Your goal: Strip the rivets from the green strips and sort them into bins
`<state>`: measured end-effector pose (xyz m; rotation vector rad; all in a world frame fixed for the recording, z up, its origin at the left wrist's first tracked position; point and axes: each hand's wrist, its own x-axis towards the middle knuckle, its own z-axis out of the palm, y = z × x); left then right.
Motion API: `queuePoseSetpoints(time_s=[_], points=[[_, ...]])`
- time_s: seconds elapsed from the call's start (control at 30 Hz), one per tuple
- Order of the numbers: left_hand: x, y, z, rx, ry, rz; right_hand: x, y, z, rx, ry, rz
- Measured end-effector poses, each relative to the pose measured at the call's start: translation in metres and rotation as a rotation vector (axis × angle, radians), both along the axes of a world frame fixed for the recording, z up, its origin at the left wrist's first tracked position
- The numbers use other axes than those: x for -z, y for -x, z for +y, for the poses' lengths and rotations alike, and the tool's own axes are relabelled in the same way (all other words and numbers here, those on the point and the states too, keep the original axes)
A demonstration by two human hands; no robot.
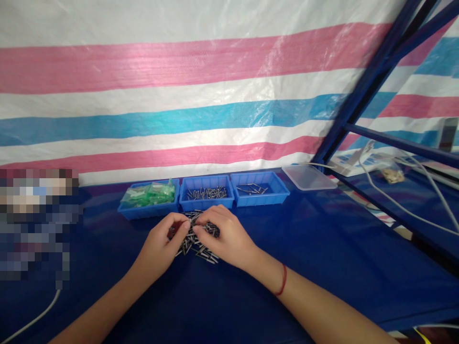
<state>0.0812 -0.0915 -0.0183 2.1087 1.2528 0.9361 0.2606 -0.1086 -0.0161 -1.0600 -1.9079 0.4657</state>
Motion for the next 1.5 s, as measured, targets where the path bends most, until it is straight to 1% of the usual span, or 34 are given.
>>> queuePoseSetpoints(time_s=[0.07,0.23,0.33,0.6,0.83,1.13,1.33,1.5], points=[[0.0003,-0.0015,-0.0025,-0.007,0.022,-0.047,0.0009,0.0061,-0.0055,0.009,0.036,0.081],[-0.0007,-0.004,-0.0072,-0.024,0.001,-0.078,0.0044,0.0115,-0.0108,0.157,0.099,0.228],[-0.0006,-0.0047,-0.0082,0.0,0.001,-0.074,0.0052,0.0116,-0.0106,0.192,0.152,0.285],[-0.0011,-0.005,-0.0085,0.06,-0.024,-0.058,0.0029,0.0094,-0.0107,0.121,0.181,0.306],[-0.0047,-0.0043,-0.0077,0.127,-0.059,-0.047,0.0019,0.0084,-0.0096,0.112,0.161,0.29],[-0.0003,-0.0032,-0.0061,0.101,-0.08,-0.04,0.0038,0.0076,-0.0084,0.091,0.15,0.285],[-0.0032,-0.002,-0.006,0.056,-0.109,-0.063,0.0047,0.0059,-0.0066,0.067,0.17,0.247],[-0.0051,-0.0002,-0.0074,0.044,-0.133,-0.075,0.0047,0.0073,-0.0069,0.015,0.157,0.161]])
